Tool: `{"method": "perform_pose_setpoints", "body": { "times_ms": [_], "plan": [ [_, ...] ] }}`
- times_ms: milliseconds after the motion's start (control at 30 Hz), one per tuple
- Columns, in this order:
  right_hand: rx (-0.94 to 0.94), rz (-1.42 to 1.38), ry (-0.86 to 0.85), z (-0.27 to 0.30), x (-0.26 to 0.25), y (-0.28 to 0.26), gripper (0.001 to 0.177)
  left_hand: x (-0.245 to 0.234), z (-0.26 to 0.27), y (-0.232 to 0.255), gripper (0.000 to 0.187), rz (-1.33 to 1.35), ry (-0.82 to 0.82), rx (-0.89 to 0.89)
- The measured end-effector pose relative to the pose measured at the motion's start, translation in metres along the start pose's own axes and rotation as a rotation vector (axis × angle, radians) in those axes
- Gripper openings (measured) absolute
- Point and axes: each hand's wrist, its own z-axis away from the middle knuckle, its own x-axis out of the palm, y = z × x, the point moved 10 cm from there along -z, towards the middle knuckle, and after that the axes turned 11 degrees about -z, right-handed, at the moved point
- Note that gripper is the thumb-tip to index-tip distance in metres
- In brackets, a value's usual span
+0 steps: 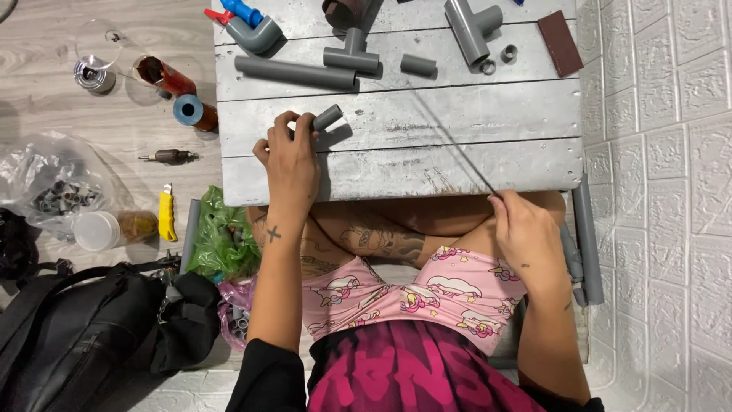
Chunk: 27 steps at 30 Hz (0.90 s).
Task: Preparing PVC pipes for assembly by sanding the ends, marking them with a hacksaw blade, and testing the fit with connectors.
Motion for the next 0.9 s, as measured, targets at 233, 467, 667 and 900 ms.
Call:
{"method": "perform_pose_setpoints", "body": {
  "times_ms": [233,467,667,900],
  "plan": [
    [0.083,-0.138,-0.137,0.014,0.021,-0.002,0.03,0.044,-0.006,-0.004,0.021,-0.003,0.021,0.022],
    [0.115,-0.062,-0.232,0.035,0.058,-0.012,0.024,0.052,0.028,0.075,0.021,0.19,-0.085,0.107],
    [0.097,-0.079,-0.264,0.039,0.086,-0.005,0.024,0.037,0.03,0.109,0.016,0.23,-0.072,0.133],
    [0.09,-0.195,-0.303,0.035,0.089,-0.021,0.026,0.015,0.024,0.112,0.016,0.15,0.036,0.124]
  ]
}}
